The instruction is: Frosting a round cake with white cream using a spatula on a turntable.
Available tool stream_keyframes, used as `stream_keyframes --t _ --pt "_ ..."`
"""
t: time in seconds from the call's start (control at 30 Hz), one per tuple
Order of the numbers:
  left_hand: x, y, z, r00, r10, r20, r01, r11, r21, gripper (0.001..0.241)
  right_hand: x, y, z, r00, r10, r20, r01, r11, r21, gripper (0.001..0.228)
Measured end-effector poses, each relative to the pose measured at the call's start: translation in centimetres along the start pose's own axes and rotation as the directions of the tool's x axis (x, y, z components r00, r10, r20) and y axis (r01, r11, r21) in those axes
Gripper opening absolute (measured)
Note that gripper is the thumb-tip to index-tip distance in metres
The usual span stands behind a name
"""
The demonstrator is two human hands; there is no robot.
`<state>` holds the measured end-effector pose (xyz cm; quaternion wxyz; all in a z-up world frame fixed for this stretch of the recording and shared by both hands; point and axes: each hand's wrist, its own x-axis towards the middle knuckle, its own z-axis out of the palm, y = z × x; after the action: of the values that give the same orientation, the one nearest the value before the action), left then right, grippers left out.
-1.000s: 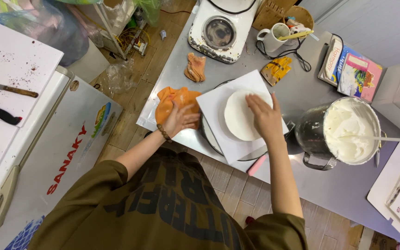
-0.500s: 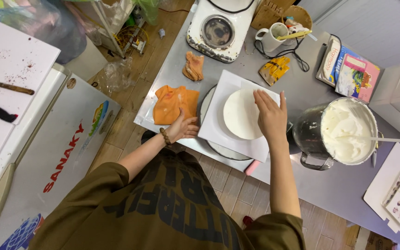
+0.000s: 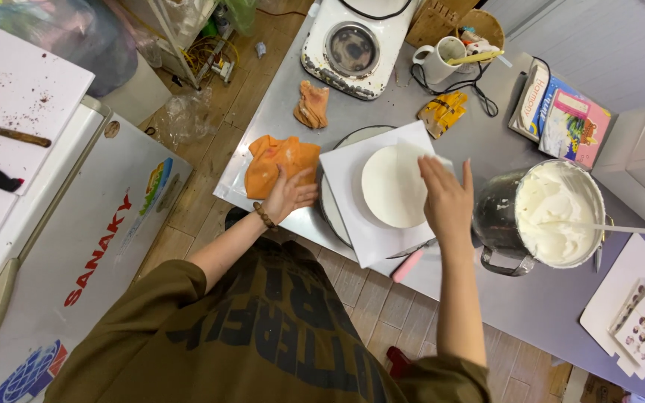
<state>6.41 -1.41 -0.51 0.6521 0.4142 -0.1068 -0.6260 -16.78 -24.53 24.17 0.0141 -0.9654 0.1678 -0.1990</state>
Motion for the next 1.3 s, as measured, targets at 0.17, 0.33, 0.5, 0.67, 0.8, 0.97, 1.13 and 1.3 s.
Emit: stream_keyframes --t 0.17,0.33,0.5,0.67,0.8,0.97,1.13,1.3 --pt "-1.5 -0.1 0.4 0.991 -0.11 0.077 0.108 0.994 0.033 0.118 -0.5 -0.2 3.1 1.0 -0.015 -0.009 0.014 0.996 -0.085 0.035" --pt "-1.9 -0.4 0.3 0.992 -0.064 0.107 0.071 0.995 -0.07 0.118 -4.1 -2.1 -1.1 0.99 -0.049 0.134 0.055 0.998 -0.044 0.05" --pt "-2.9 1.7 2.4 0.99 0.143 -0.01 -0.143 0.981 -0.129 0.11 -2.0 -2.2 -3.1 0.998 0.033 0.056 -0.032 0.999 -0.021 0.038" --pt "-2.6 1.1 2.5 0.992 0.122 0.014 -0.12 0.988 -0.096 0.111 0.2 -0.6 2.0 0.998 0.026 -0.051 -0.027 1.0 -0.009 0.038" --pt "-2.9 0.9 2.6 0.994 0.111 0.006 -0.109 0.99 -0.094 0.113 -2.2 -1.8 1.9 0.996 0.052 0.073 -0.049 0.998 -0.04 0.046" --pt "-2.1 -1.2 0.7 0.997 -0.074 0.033 0.076 0.995 -0.062 0.119 -5.4 -3.6 -1.8 0.985 0.03 0.172 -0.036 0.999 0.032 0.049" --pt "-1.8 -1.2 0.4 0.974 -0.174 0.146 0.175 0.985 0.011 0.123 -1.7 -2.0 -0.4 0.996 0.079 0.05 -0.081 0.996 0.037 0.048" --pt "-2.3 1.5 0.8 0.999 -0.014 0.047 0.013 0.999 0.034 0.119 0.2 -0.7 3.6 0.998 0.066 -0.012 -0.066 0.998 -0.007 0.044"
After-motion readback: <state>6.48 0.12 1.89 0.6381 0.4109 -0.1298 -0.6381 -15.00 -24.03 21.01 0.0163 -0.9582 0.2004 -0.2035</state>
